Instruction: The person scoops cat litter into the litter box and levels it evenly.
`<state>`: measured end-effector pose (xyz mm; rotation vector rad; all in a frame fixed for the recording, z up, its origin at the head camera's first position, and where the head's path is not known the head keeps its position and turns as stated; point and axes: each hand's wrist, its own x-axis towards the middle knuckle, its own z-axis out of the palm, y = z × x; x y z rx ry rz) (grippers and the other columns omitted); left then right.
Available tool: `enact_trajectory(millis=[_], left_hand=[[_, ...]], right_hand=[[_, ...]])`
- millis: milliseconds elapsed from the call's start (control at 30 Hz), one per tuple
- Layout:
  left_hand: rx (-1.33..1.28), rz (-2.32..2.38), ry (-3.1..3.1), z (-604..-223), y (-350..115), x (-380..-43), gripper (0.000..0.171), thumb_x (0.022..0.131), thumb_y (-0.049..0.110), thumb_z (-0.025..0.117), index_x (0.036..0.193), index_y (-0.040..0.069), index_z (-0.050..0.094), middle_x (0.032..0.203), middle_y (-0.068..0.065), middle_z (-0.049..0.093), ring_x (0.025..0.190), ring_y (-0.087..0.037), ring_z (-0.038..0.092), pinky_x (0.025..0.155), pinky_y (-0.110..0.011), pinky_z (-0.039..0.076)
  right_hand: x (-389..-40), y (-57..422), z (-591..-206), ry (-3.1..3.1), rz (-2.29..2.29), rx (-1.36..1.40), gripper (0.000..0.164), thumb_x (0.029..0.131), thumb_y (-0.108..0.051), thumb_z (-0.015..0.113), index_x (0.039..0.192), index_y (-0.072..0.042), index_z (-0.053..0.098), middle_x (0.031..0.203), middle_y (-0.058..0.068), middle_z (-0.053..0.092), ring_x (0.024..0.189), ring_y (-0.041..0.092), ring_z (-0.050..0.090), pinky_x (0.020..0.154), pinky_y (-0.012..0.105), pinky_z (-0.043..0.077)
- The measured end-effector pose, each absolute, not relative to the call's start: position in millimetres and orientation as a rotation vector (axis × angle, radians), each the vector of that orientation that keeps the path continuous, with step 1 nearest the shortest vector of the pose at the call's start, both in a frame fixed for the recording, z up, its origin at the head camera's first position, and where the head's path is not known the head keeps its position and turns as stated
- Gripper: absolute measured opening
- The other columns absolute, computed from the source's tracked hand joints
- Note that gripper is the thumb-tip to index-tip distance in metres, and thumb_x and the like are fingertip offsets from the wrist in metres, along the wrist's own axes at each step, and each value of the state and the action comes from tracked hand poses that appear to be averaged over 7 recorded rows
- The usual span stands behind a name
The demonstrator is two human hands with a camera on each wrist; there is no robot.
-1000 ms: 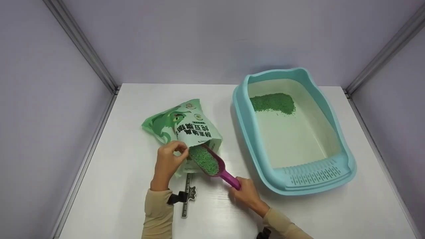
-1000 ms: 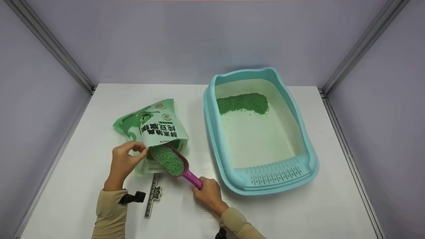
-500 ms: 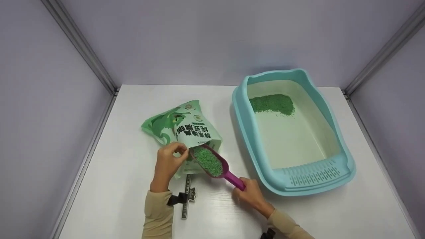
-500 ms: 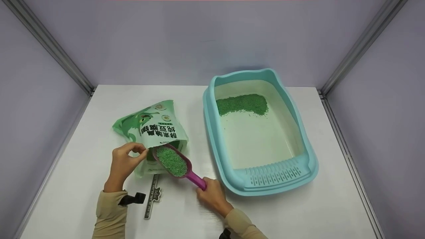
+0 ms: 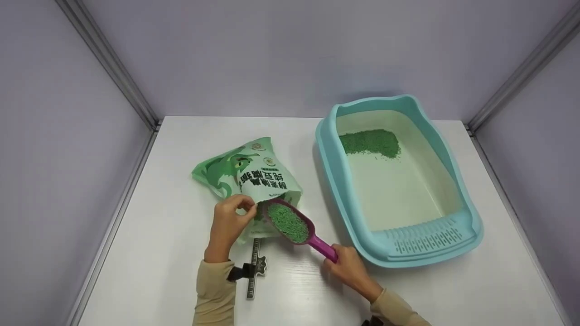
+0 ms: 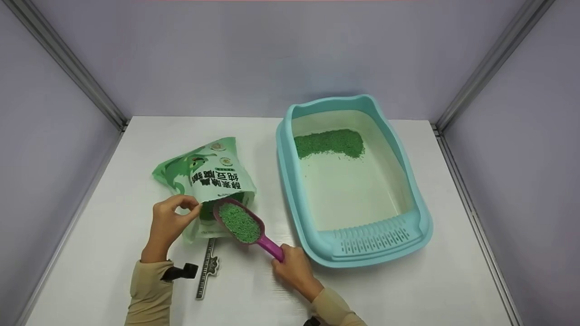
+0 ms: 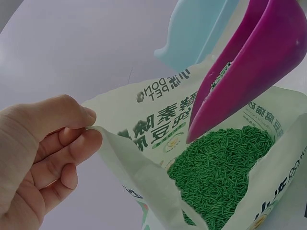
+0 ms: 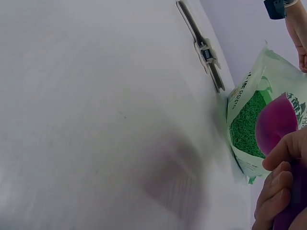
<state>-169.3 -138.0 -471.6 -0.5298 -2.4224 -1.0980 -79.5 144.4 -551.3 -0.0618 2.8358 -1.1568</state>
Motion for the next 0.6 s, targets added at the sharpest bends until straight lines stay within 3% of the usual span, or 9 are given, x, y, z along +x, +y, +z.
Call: enact_trajectory(millis=[600], left_hand=[[-0.551,-1.108,-2.392,-473,-138,-170,0.010,0.077,-0.003,0.072,0.078,0.006,0.068,0.072,-0.006,0.070,0.064,-0.016,0.064,0.062,-0.033,0.055]], right_hand=[[-70,142,-532,2.900,-1.056,-0.168,0.014,0.069,-0.005,0.064,0.063,-0.009,0.052,0.054,-0.008,0.040,0.050,0.002,0.034,0.046,0.015,0.026]])
